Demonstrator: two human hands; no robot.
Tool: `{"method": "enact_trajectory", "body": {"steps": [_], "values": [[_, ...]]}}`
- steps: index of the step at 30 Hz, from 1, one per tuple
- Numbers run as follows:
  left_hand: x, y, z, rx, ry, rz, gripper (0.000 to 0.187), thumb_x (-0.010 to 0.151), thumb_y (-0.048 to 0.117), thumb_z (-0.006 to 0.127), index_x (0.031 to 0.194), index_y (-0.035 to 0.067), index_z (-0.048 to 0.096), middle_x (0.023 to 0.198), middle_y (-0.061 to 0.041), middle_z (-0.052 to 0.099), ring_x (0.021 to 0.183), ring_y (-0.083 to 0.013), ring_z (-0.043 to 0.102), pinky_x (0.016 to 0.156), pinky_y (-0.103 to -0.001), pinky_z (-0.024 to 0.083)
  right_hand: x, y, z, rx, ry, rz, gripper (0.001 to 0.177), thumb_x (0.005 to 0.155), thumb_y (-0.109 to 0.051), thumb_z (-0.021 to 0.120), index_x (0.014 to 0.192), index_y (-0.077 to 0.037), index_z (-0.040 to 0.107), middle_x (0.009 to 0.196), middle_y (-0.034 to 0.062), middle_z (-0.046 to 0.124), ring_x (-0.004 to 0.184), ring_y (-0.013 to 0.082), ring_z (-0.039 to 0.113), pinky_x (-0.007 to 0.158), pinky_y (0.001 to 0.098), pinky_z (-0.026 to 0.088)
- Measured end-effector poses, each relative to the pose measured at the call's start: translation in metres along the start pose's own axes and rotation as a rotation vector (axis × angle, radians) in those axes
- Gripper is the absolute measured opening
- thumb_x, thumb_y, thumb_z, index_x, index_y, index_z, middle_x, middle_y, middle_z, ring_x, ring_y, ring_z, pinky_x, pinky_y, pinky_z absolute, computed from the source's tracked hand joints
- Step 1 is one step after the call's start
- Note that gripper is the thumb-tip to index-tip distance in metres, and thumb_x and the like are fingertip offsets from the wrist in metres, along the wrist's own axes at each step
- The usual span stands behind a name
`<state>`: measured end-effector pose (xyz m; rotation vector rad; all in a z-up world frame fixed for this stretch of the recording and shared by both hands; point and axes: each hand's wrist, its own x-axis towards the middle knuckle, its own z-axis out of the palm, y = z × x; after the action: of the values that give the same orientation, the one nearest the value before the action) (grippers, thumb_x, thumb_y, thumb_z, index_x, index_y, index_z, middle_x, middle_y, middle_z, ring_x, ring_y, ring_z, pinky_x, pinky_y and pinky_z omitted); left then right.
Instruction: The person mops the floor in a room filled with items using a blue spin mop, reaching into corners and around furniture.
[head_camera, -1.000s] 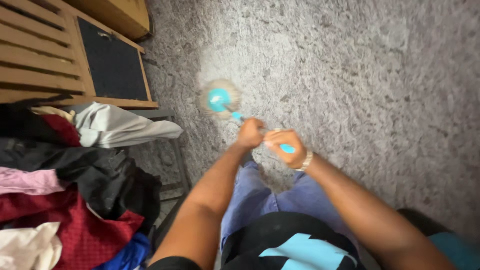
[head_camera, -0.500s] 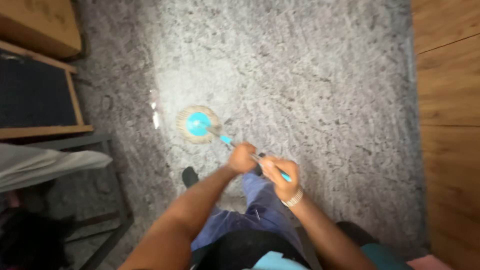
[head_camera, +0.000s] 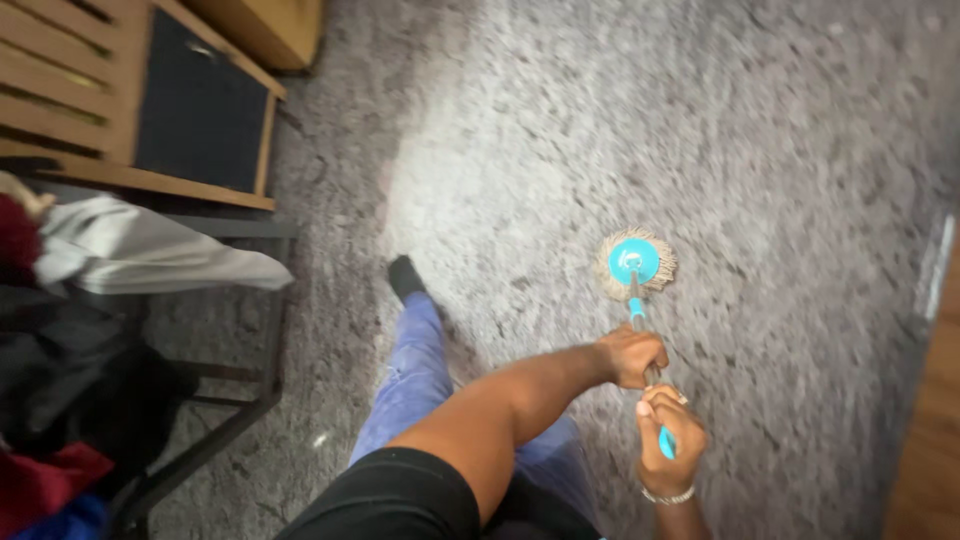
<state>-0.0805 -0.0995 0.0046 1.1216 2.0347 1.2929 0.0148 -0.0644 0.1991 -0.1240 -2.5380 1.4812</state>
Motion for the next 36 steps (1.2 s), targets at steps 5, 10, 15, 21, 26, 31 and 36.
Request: {"method": "enact_trajectory", "body": {"steps": [5,10,15,21,26,31,36], "values": [[-0.101,-0.059,-0.138,0.009,0.226,-0.056,0.015,0.064,0.025,0.074,0.075,0.015,0.071,0.086,-0.008,0.071,0.086,-0.0321,0.070,0.073,-0.047,0.054,0.067,-0.075,0.121,0.137,-0.298,-0.215,0.022,0.085,0.004,0.059,0.066,-0.003,0.050,0.068,0.0097,0.054,0.068,0.0248,0.057,0.079,0.0384,0.049],[-0.221,-0.132,-0.283,0.024,0.497,-0.195,0.011,0.059,0.016,0.074,0.066,0.014,0.065,0.079,-0.007,0.068,0.086,-0.0306,0.066,0.073,-0.045,0.053,0.140,-0.138,0.266,0.170,-0.585,-0.303,0.016,0.082,0.001,0.062,0.070,-0.001,0.053,0.066,0.0132,0.044,0.062,0.0301,0.048,0.065,0.0393,0.044],[-0.314,-0.213,-0.388,0.191,0.836,-0.322,0.010,0.064,0.015,0.073,0.068,0.013,0.064,0.077,-0.008,0.066,0.080,-0.0316,0.064,0.071,-0.044,0.052,0.207,-0.156,0.402,0.410,-0.818,-0.425,0.020,0.089,0.003,0.059,0.071,-0.001,0.051,0.070,0.0115,0.049,0.068,0.0288,0.053,0.075,0.0394,0.048],[-0.389,-0.272,-0.418,0.240,1.001,-0.450,0.022,0.071,0.009,0.070,0.058,0.010,0.052,0.066,-0.010,0.057,0.068,-0.0332,0.054,0.063,-0.045,0.046,0.227,-0.158,0.489,0.497,-0.937,-0.351,0.025,0.092,0.004,0.062,0.070,0.000,0.052,0.071,0.0119,0.053,0.072,0.0285,0.059,0.082,0.0420,0.050],[-0.366,-0.230,-0.379,0.007,0.868,-0.534,0.030,0.082,0.015,0.067,0.060,0.013,0.046,0.067,-0.005,0.050,0.068,-0.0264,0.053,0.062,-0.041,0.043,0.206,-0.169,0.439,0.444,-0.904,-0.275,0.022,0.086,0.008,0.065,0.068,0.001,0.054,0.074,0.0148,0.057,0.075,0.0308,0.063,0.083,0.0423,0.054],[-0.307,-0.215,-0.379,0.158,0.797,-0.267,0.024,0.072,0.016,0.069,0.061,0.013,0.048,0.068,-0.003,0.051,0.076,-0.0256,0.053,0.071,-0.042,0.041,0.225,-0.147,0.398,0.436,-0.763,-0.257,0.019,0.082,0.012,0.061,0.067,0.000,0.058,0.070,0.0115,0.057,0.071,0.0276,0.063,0.094,0.0464,0.056],[-0.280,-0.290,-0.393,-0.101,0.677,-0.304,0.024,0.084,0.018,0.069,0.068,0.017,0.051,0.077,-0.002,0.050,0.081,-0.0230,0.053,0.072,-0.039,0.045,0.258,-0.093,0.421,0.384,-0.814,-0.411,0.016,0.083,0.010,0.065,0.071,0.001,0.060,0.076,0.0134,0.059,0.076,0.0280,0.064,0.103,0.0489,0.053]]}}
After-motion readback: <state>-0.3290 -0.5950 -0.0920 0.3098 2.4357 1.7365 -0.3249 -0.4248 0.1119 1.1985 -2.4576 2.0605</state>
